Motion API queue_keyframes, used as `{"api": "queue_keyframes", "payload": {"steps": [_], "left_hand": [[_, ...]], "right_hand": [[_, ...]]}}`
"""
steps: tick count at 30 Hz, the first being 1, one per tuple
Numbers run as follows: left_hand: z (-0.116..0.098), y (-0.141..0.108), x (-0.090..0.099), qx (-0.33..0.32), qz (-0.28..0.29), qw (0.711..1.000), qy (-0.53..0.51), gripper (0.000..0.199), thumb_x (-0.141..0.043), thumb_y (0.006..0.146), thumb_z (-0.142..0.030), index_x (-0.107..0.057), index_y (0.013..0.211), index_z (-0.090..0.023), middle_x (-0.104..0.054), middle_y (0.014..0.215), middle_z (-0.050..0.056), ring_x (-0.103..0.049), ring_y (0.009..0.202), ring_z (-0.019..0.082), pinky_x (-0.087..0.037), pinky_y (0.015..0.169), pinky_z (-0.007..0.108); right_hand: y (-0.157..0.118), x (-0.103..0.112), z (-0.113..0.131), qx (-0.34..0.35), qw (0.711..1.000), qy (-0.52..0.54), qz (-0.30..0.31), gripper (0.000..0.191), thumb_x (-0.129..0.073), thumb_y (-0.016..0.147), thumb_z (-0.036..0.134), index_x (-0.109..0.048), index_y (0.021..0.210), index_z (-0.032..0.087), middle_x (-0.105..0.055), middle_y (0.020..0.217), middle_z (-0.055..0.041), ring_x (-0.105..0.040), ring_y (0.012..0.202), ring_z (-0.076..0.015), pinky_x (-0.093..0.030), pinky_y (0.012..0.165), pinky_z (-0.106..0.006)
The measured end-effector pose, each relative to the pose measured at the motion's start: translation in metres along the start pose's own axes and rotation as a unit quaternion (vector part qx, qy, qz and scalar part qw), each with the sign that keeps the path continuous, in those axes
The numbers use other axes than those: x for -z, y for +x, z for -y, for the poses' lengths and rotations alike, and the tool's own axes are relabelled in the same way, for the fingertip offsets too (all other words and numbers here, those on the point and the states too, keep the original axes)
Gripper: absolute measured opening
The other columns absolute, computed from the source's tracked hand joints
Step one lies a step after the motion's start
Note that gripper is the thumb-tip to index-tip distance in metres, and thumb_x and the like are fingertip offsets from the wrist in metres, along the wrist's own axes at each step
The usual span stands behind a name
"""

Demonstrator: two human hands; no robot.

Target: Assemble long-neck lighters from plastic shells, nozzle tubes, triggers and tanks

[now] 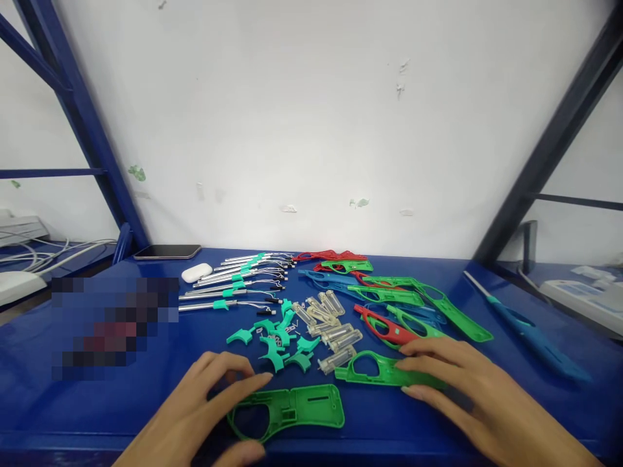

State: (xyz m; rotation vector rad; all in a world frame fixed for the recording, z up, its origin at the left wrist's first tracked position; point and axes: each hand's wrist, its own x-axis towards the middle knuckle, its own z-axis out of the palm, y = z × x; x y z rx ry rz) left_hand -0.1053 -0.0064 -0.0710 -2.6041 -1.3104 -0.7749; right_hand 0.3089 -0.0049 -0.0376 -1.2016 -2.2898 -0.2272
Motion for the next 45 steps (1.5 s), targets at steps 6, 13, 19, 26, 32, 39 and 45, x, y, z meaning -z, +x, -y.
{"api": "queue_keyframes", "payload": {"steps": [6, 13, 19, 26, 32, 39, 45], "left_hand": [[0.046, 0.050, 0.021, 0.093, -0.017, 0.986, 0.140, 0.049, -0.034, 0.108, -0.044, -0.076, 0.121, -0.022, -0.071, 0.120, 0.013, -0.064, 0.106, 0.033, -0.054, 0.097, 0.051], [0.088, 0.072, -0.001, 0.103, 0.037, 0.979, 0.172, 0.041, -0.042, 0.103, -0.034, -0.076, 0.119, -0.019, -0.072, 0.111, 0.015, -0.064, 0.099, 0.034, -0.053, 0.088, 0.048], [0.085, 0.074, 0.000, 0.095, 0.056, 0.977, 0.181, 0.035, -0.046, 0.103, -0.035, -0.078, 0.109, -0.022, -0.070, 0.101, 0.012, -0.065, 0.094, 0.033, -0.052, 0.084, 0.043], [0.063, 0.070, 0.024, 0.097, 0.016, 0.976, 0.192, 0.043, -0.032, 0.109, -0.037, -0.071, 0.112, -0.021, -0.073, 0.104, 0.011, -0.068, 0.091, 0.033, -0.048, 0.081, 0.045], [0.020, 0.023, 0.041, 0.074, -0.096, 0.990, 0.073, 0.036, -0.044, 0.110, -0.055, -0.065, 0.124, -0.030, -0.071, 0.123, 0.002, -0.070, 0.109, 0.023, -0.049, 0.101, 0.031], [-0.008, -0.007, 0.038, 0.108, 0.026, 0.992, -0.066, 0.029, -0.053, 0.109, -0.048, -0.073, 0.122, -0.032, -0.072, 0.116, 0.000, -0.074, 0.100, 0.016, -0.056, 0.092, 0.016], [-0.013, 0.004, 0.031, 0.145, 0.056, 0.981, -0.115, 0.033, -0.046, 0.111, -0.047, -0.077, 0.115, -0.035, -0.070, 0.112, 0.000, -0.071, 0.099, 0.015, -0.057, 0.090, 0.018]], "right_hand": [[0.006, 0.000, 0.014, 0.026, 0.998, 0.033, -0.048, 0.020, -0.059, 0.108, 0.039, -0.077, 0.112, 0.033, -0.079, 0.110, 0.0016, -0.077, 0.100, -0.0143, -0.060, 0.093, -0.022], [0.016, -0.003, 0.027, 0.088, 0.991, 0.054, -0.087, 0.013, -0.059, 0.109, 0.028, -0.072, 0.106, 0.029, -0.079, 0.096, 0.0037, -0.076, 0.087, -0.0129, -0.055, 0.093, -0.024], [0.026, -0.004, 0.042, 0.119, 0.983, 0.080, -0.113, 0.021, -0.056, 0.110, 0.030, -0.071, 0.098, 0.024, -0.078, 0.084, 0.0029, -0.074, 0.074, -0.0118, -0.058, 0.082, -0.022], [0.031, -0.010, 0.053, 0.112, 0.985, 0.095, -0.086, 0.029, -0.051, 0.112, 0.032, -0.075, 0.097, 0.024, -0.079, 0.085, 0.0007, -0.075, 0.075, -0.0127, -0.061, 0.076, -0.022], [0.034, -0.021, 0.066, 0.151, 0.984, 0.080, -0.038, 0.022, -0.064, 0.104, 0.047, -0.077, 0.114, 0.032, -0.082, 0.115, 0.0046, -0.078, 0.105, -0.0143, -0.059, 0.096, -0.023], [0.026, -0.030, 0.061, 0.132, 0.984, 0.123, -0.005, 0.018, -0.063, 0.107, 0.037, -0.076, 0.099, 0.027, -0.081, 0.095, 0.0028, -0.077, 0.087, -0.0134, -0.060, 0.088, -0.021], [0.031, -0.027, 0.061, 0.162, 0.980, 0.112, -0.011, 0.030, -0.054, 0.111, 0.038, -0.076, 0.094, 0.025, -0.081, 0.090, -0.0004, -0.078, 0.082, -0.0147, -0.062, 0.085, -0.022]]}}
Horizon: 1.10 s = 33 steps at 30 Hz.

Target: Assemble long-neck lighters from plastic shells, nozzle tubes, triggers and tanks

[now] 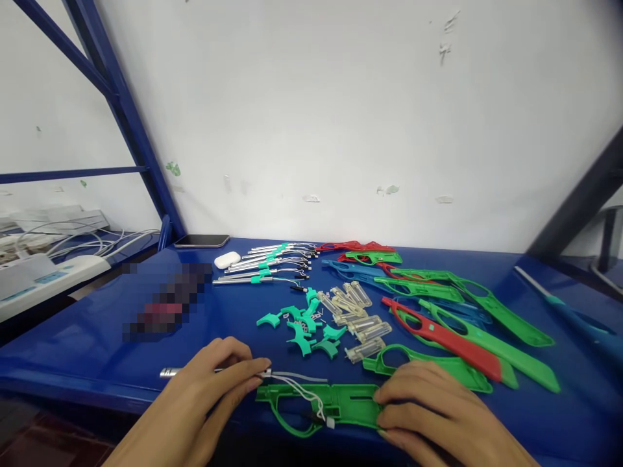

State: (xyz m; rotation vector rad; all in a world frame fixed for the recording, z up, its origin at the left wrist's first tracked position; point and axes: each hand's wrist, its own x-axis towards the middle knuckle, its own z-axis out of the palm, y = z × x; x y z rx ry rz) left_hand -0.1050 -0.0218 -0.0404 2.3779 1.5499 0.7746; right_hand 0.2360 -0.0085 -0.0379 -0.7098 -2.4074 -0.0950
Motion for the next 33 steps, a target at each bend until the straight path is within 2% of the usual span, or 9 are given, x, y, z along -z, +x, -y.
{"api": "queue_keyframes", "payload": {"steps": [5, 11, 15, 20, 26, 30, 33], "left_hand": [[0.002, -0.002, 0.000, 0.000, 0.039, 0.999, 0.002, 0.029, -0.048, 0.110, -0.036, -0.075, 0.121, -0.038, -0.067, 0.115, -0.001, -0.069, 0.102, 0.014, -0.055, 0.090, 0.018], [0.002, -0.006, 0.008, -0.011, 0.024, 1.000, -0.008, 0.027, -0.048, 0.109, -0.034, -0.075, 0.107, -0.033, -0.066, 0.114, 0.000, -0.068, 0.100, 0.013, -0.053, 0.089, 0.016], [0.004, -0.010, 0.005, 0.004, 0.065, 0.998, -0.012, 0.028, -0.045, 0.109, -0.029, -0.073, 0.113, -0.032, -0.067, 0.117, 0.001, -0.068, 0.104, 0.013, -0.054, 0.094, 0.016], [-0.003, -0.007, 0.007, 0.003, 0.068, 0.998, -0.004, 0.030, -0.044, 0.105, -0.027, -0.074, 0.107, -0.029, -0.070, 0.107, 0.003, -0.072, 0.091, 0.013, -0.058, 0.084, 0.015], [-0.012, 0.000, 0.012, -0.059, 0.058, 0.995, 0.053, 0.041, -0.038, 0.096, -0.013, -0.076, 0.102, -0.026, -0.072, 0.096, 0.006, -0.074, 0.075, 0.011, -0.059, 0.073, 0.012], [-0.004, -0.004, 0.006, -0.098, 0.040, 0.990, 0.091, 0.058, -0.037, 0.086, -0.002, -0.079, 0.115, -0.030, -0.075, 0.102, 0.006, -0.076, 0.082, 0.013, -0.061, 0.075, 0.013], [0.008, -0.010, 0.001, -0.104, 0.044, 0.985, 0.128, 0.068, -0.041, 0.081, 0.000, -0.076, 0.128, -0.033, -0.075, 0.110, 0.006, -0.076, 0.091, 0.016, -0.062, 0.084, 0.018]], "right_hand": [[-0.001, -0.002, 0.001, -0.019, 1.000, 0.016, -0.008, 0.031, -0.052, 0.111, 0.037, -0.075, 0.094, 0.025, -0.081, 0.091, -0.0003, -0.078, 0.081, -0.0147, -0.063, 0.084, -0.022], [-0.006, -0.004, -0.001, -0.025, 0.999, 0.025, 0.003, 0.025, -0.056, 0.110, 0.036, -0.074, 0.097, 0.025, -0.080, 0.094, -0.0014, -0.078, 0.084, -0.0154, -0.063, 0.082, -0.022], [-0.007, -0.005, -0.001, -0.023, 0.999, 0.024, 0.002, 0.021, -0.059, 0.109, 0.035, -0.074, 0.099, 0.026, -0.080, 0.095, -0.0016, -0.078, 0.086, -0.0153, -0.063, 0.083, -0.022], [-0.010, -0.004, 0.000, -0.037, 0.999, 0.035, 0.001, 0.021, -0.060, 0.108, 0.035, -0.074, 0.097, 0.026, -0.079, 0.095, -0.0020, -0.078, 0.086, -0.0157, -0.064, 0.082, -0.022], [-0.013, -0.006, -0.002, -0.061, 0.997, 0.056, 0.011, 0.016, -0.063, 0.106, 0.034, -0.077, 0.099, 0.027, -0.079, 0.099, -0.0019, -0.078, 0.089, -0.0168, -0.064, 0.083, -0.023], [-0.013, -0.006, -0.001, -0.072, 0.996, 0.060, 0.008, 0.019, -0.061, 0.107, 0.035, -0.077, 0.099, 0.028, -0.079, 0.099, -0.0023, -0.077, 0.088, -0.0168, -0.064, 0.082, -0.022], [-0.015, -0.006, 0.000, -0.079, 0.995, 0.059, 0.013, 0.019, -0.059, 0.108, 0.034, -0.076, 0.101, 0.028, -0.078, 0.101, -0.0024, -0.076, 0.091, -0.0166, -0.064, 0.083, -0.022]]}}
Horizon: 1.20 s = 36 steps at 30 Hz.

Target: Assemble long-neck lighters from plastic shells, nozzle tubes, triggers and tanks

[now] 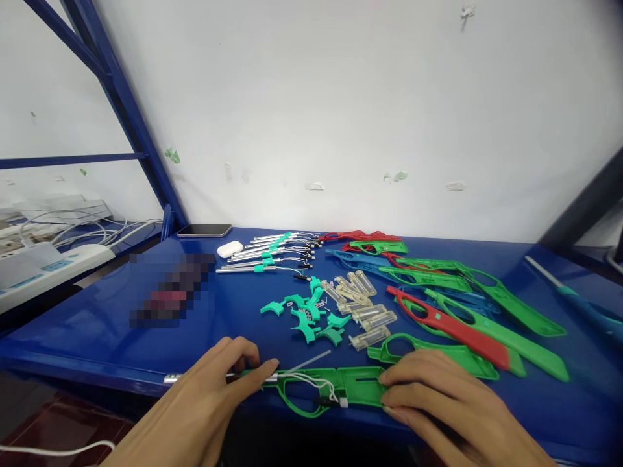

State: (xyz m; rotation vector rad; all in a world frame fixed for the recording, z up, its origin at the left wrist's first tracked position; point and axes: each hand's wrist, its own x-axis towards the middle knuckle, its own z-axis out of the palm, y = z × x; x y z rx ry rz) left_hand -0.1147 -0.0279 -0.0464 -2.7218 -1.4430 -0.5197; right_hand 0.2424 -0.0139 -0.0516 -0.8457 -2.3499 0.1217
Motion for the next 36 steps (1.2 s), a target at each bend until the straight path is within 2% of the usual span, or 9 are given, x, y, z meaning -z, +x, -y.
{"api": "queue_keyframes", "payload": {"steps": [3, 6, 13, 17, 20, 26, 31, 34, 36], "left_hand": [[0.004, -0.007, -0.006, -0.006, -0.003, 1.000, 0.025, 0.075, -0.044, 0.079, -0.001, -0.071, 0.138, -0.038, -0.074, 0.119, 0.005, -0.075, 0.100, 0.019, -0.062, 0.093, 0.025], [0.002, -0.011, -0.009, -0.007, -0.014, 0.998, 0.053, 0.082, -0.043, 0.077, -0.001, -0.065, 0.144, -0.042, -0.074, 0.122, 0.004, -0.075, 0.103, 0.023, -0.064, 0.092, 0.031], [0.003, -0.024, -0.020, 0.013, -0.013, 0.996, 0.085, 0.093, -0.045, 0.074, -0.001, -0.053, 0.154, -0.049, -0.071, 0.135, 0.001, -0.073, 0.115, 0.026, -0.063, 0.098, 0.035], [0.003, -0.029, -0.025, 0.019, -0.037, 0.996, 0.080, 0.091, -0.045, 0.075, -0.002, -0.054, 0.153, -0.049, -0.073, 0.133, 0.002, -0.073, 0.114, 0.027, -0.063, 0.097, 0.035], [-0.004, -0.025, -0.020, 0.056, -0.050, 0.997, 0.012, 0.080, -0.049, 0.079, -0.005, -0.064, 0.146, -0.046, -0.076, 0.124, 0.003, -0.074, 0.105, 0.025, -0.062, 0.096, 0.032], [-0.019, -0.004, 0.000, 0.105, -0.040, 0.989, -0.094, 0.048, -0.048, 0.101, -0.020, -0.074, 0.132, -0.047, -0.074, 0.103, 0.002, -0.071, 0.090, 0.020, -0.063, 0.084, 0.027], [-0.016, 0.009, 0.000, 0.106, -0.072, 0.977, -0.169, 0.028, -0.058, 0.104, -0.034, -0.083, 0.115, -0.035, -0.070, 0.090, 0.001, -0.069, 0.070, 0.014, -0.057, 0.060, 0.017], [-0.014, 0.011, -0.003, 0.100, -0.118, 0.973, -0.173, 0.021, -0.067, 0.100, -0.035, -0.083, 0.114, -0.032, -0.072, 0.088, 0.000, -0.071, 0.072, 0.012, -0.057, 0.066, 0.014], [-0.014, 0.011, -0.003, 0.076, -0.139, 0.975, -0.159, 0.020, -0.066, 0.101, -0.031, -0.083, 0.113, -0.033, -0.073, 0.091, -0.002, -0.072, 0.075, 0.011, -0.057, 0.071, 0.014]], "right_hand": [[-0.003, -0.001, 0.000, -0.014, 1.000, 0.006, 0.007, 0.018, -0.059, 0.109, 0.034, -0.075, 0.104, 0.028, -0.077, 0.104, -0.0021, -0.075, 0.094, -0.0167, -0.063, 0.085, -0.023], [-0.004, -0.002, 0.000, -0.026, 0.999, 0.020, 0.016, 0.017, -0.059, 0.109, 0.034, -0.074, 0.106, 0.029, -0.077, 0.105, -0.0018, -0.075, 0.095, -0.0169, -0.063, 0.086, -0.024], [-0.006, -0.003, 0.000, -0.034, 0.999, 0.025, 0.020, 0.017, -0.058, 0.109, 0.033, -0.075, 0.105, 0.029, -0.076, 0.105, -0.0021, -0.074, 0.097, -0.0174, -0.063, 0.087, -0.025], [-0.006, -0.003, 0.000, -0.028, 0.999, 0.021, 0.026, 0.017, -0.057, 0.109, 0.032, -0.074, 0.107, 0.029, -0.075, 0.104, -0.0022, -0.073, 0.097, -0.0169, -0.062, 0.087, -0.024], [-0.006, -0.002, 0.000, -0.021, 0.999, 0.018, 0.024, 0.016, -0.057, 0.110, 0.032, -0.073, 0.107, 0.029, -0.075, 0.103, -0.0019, -0.073, 0.095, -0.0163, -0.062, 0.086, -0.023], [-0.006, -0.001, -0.001, -0.012, 1.000, 0.018, 0.020, 0.014, -0.058, 0.109, 0.031, -0.072, 0.107, 0.029, -0.075, 0.102, -0.0011, -0.073, 0.094, -0.0158, -0.063, 0.084, -0.022], [-0.007, -0.001, -0.001, -0.012, 1.000, 0.014, 0.025, 0.014, -0.058, 0.109, 0.030, -0.072, 0.108, 0.029, -0.075, 0.103, -0.0006, -0.073, 0.094, -0.0155, -0.063, 0.084, -0.022], [-0.007, -0.002, -0.001, -0.011, 1.000, 0.009, 0.020, 0.014, -0.059, 0.109, 0.032, -0.072, 0.108, 0.029, -0.076, 0.102, -0.0003, -0.074, 0.093, -0.0152, -0.062, 0.084, -0.022], [-0.006, -0.003, -0.001, -0.013, 1.000, 0.008, 0.018, 0.013, -0.059, 0.109, 0.034, -0.072, 0.108, 0.029, -0.076, 0.102, 0.0004, -0.074, 0.093, -0.0147, -0.062, 0.085, -0.021]]}}
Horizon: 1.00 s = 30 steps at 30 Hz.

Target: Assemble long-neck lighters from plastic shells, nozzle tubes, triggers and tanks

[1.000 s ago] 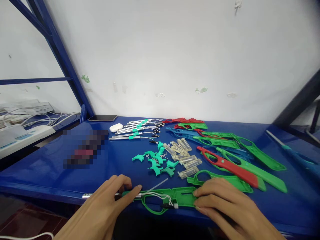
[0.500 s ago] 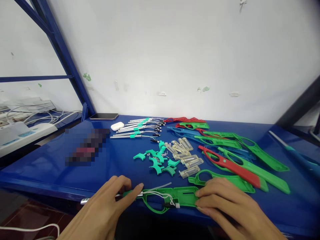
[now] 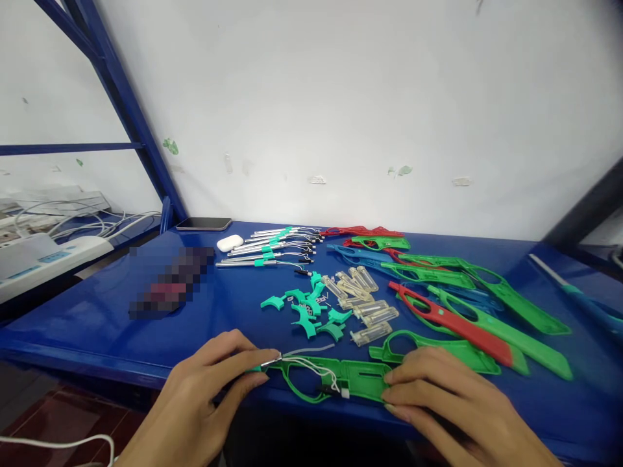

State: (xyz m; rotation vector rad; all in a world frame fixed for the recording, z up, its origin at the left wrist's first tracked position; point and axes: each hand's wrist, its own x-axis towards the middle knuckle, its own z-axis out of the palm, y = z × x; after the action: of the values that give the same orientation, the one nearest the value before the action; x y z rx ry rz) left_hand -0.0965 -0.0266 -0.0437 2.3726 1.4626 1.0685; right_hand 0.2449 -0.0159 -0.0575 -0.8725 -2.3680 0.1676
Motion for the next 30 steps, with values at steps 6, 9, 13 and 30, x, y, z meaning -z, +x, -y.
{"api": "queue_keyframes", "payload": {"steps": [6, 9, 13, 30], "left_hand": [[-0.002, 0.000, 0.002, -0.042, 0.017, 0.999, 0.030, 0.033, -0.049, 0.106, -0.017, -0.080, 0.105, -0.030, -0.069, 0.096, 0.000, -0.070, 0.077, 0.009, -0.055, 0.071, 0.013], [0.002, -0.003, 0.001, -0.038, 0.034, 0.998, 0.045, 0.033, -0.048, 0.106, -0.019, -0.078, 0.115, -0.030, -0.066, 0.099, 0.002, -0.069, 0.080, 0.010, -0.056, 0.074, 0.014], [0.011, -0.008, -0.005, -0.023, 0.031, 0.998, 0.056, 0.037, -0.047, 0.105, -0.018, -0.076, 0.124, -0.030, -0.066, 0.110, 0.004, -0.070, 0.090, 0.011, -0.056, 0.081, 0.015], [0.006, -0.012, -0.001, -0.031, 0.057, 0.996, 0.060, 0.049, -0.039, 0.105, -0.010, -0.068, 0.135, -0.035, -0.066, 0.121, 0.002, -0.070, 0.108, 0.009, -0.052, 0.093, 0.012]], "right_hand": [[0.001, 0.000, 0.001, -0.006, 1.000, 0.005, -0.014, 0.014, -0.058, 0.109, 0.035, -0.072, 0.109, 0.032, -0.076, 0.103, 0.0021, -0.074, 0.093, -0.0139, -0.061, 0.087, -0.020], [0.001, 0.001, 0.001, -0.008, 1.000, 0.014, -0.014, 0.015, -0.057, 0.110, 0.034, -0.072, 0.110, 0.032, -0.076, 0.103, 0.0022, -0.074, 0.093, -0.0136, -0.061, 0.085, -0.019], [0.002, 0.001, 0.001, -0.007, 1.000, 0.015, -0.012, 0.015, -0.057, 0.110, 0.034, -0.071, 0.108, 0.031, -0.076, 0.103, 0.0019, -0.073, 0.092, -0.0133, -0.061, 0.084, -0.019], [-0.003, -0.003, -0.002, -0.010, 1.000, 0.007, 0.002, 0.013, -0.059, 0.109, 0.032, -0.071, 0.112, 0.032, -0.075, 0.106, 0.0010, -0.073, 0.096, -0.0139, -0.062, 0.086, -0.021]]}}
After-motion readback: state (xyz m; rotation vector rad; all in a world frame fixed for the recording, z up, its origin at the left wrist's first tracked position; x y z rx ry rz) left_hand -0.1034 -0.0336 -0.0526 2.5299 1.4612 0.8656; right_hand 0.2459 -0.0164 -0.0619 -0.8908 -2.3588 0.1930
